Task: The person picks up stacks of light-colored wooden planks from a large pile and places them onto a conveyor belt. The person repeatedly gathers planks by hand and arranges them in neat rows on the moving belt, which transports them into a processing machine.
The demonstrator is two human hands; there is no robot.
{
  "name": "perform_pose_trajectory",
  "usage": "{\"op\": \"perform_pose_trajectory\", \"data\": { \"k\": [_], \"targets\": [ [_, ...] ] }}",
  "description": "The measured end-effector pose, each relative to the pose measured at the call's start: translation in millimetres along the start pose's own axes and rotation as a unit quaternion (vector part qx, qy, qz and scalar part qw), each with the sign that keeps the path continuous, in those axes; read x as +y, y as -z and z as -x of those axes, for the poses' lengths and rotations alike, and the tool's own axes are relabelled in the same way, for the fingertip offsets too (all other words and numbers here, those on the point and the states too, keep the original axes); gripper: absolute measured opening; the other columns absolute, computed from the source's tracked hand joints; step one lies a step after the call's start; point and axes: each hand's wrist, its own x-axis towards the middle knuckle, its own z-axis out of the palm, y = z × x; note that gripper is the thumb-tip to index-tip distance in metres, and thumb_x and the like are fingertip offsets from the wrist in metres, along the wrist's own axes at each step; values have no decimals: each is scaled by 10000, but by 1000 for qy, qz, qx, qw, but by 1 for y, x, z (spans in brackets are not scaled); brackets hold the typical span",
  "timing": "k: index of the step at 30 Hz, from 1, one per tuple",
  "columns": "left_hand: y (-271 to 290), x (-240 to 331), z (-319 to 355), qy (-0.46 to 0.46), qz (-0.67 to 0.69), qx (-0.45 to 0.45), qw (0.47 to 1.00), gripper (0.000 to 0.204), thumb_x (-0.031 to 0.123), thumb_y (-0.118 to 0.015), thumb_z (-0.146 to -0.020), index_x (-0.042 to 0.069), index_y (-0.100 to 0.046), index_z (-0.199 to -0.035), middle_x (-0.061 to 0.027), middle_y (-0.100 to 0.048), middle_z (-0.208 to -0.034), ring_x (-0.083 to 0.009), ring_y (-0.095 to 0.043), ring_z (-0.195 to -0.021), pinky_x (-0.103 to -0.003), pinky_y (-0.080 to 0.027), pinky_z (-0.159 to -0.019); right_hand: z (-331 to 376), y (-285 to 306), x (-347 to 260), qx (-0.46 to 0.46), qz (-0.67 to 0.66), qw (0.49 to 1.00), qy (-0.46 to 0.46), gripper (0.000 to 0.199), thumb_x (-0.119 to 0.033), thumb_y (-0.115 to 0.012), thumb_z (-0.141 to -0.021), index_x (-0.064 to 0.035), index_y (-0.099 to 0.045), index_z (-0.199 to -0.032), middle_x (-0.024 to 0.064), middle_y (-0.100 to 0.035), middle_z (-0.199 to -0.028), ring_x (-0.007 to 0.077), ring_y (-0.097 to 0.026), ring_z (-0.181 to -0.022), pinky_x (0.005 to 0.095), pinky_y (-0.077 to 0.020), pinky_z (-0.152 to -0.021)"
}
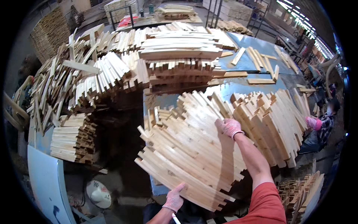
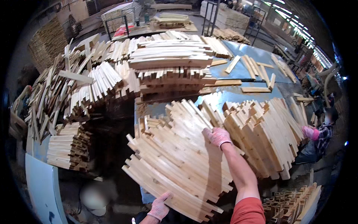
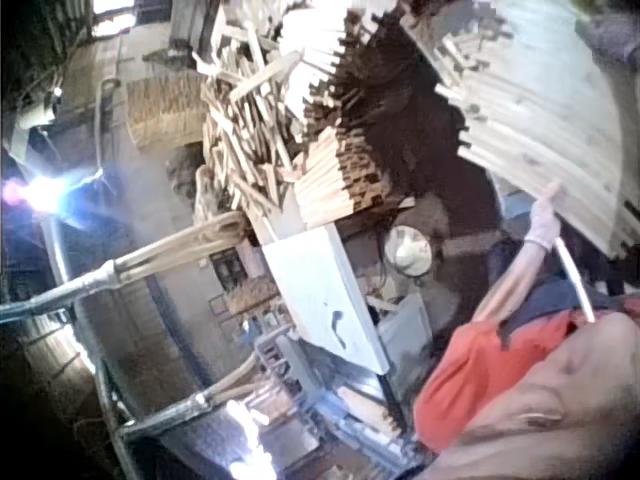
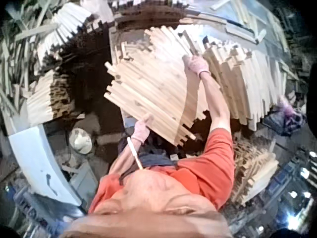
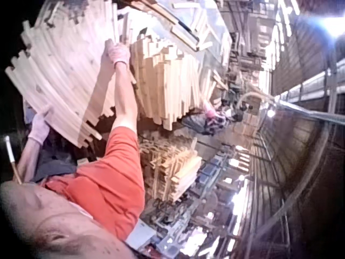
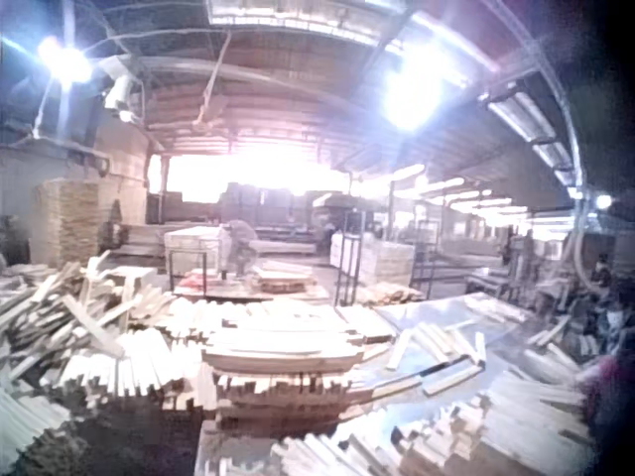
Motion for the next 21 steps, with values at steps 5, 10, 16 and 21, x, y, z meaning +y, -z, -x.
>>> {"op": "perform_pose_trajectory", "data": {
  "k": [5, 10, 16, 21],
  "targets": [
    [5, -7, -2, -62, -41, 3, 997, 563, 69, -854, -858, 55, -618, -1369, -105, -713, -1265, -271, -679, -1164, -445, -528, -1067, -7, 19, -3, -101, -38, 994, -3, 864, -771, -437, -983, 17, -788, -1049, 216, -785, -941, 376, -747, -993, 455, -542, -972],
    [8, -9, -5, -90, -56, -3, 994, 635, -15, -854, -825, 61, -580, -1393, -112, -705, -1246, -291, -678, -1151, -458, -553, -1040, 6, 30, -19, -78, -96, 992, -32, 856, -773, -476, -967, 22, -792, -943, 208, -774, -852, 354, -754, -946, 452, -545, -938],
    [25, -22, -17, -90, -30, 9, 995, 707, -91, -873, -749, 120, -593, -1363, -113, -706, -1200, -310, -685, -1135, -496, -583, -1005, 16, 37, -31, -64, -48, 996, -37, 846, -756, -452, -980, 4, -784, -819, 180, -754, -758, 352, -756, -888, 453, -561, -894],
    [25, -26, -1, -105, 3, 14, 994, 748, -96, -890, -709, 125, -587, -1356, -106, -704, -1177, -300, -704, -1084, -467, -600, -977, 19, 28, -25, 12, -41, 999, -6, 844, -761, -449, -981, -6, -773, -787, 193, -729, -705, 367, -752, -817, 482, -572, -826]
  ]
}}
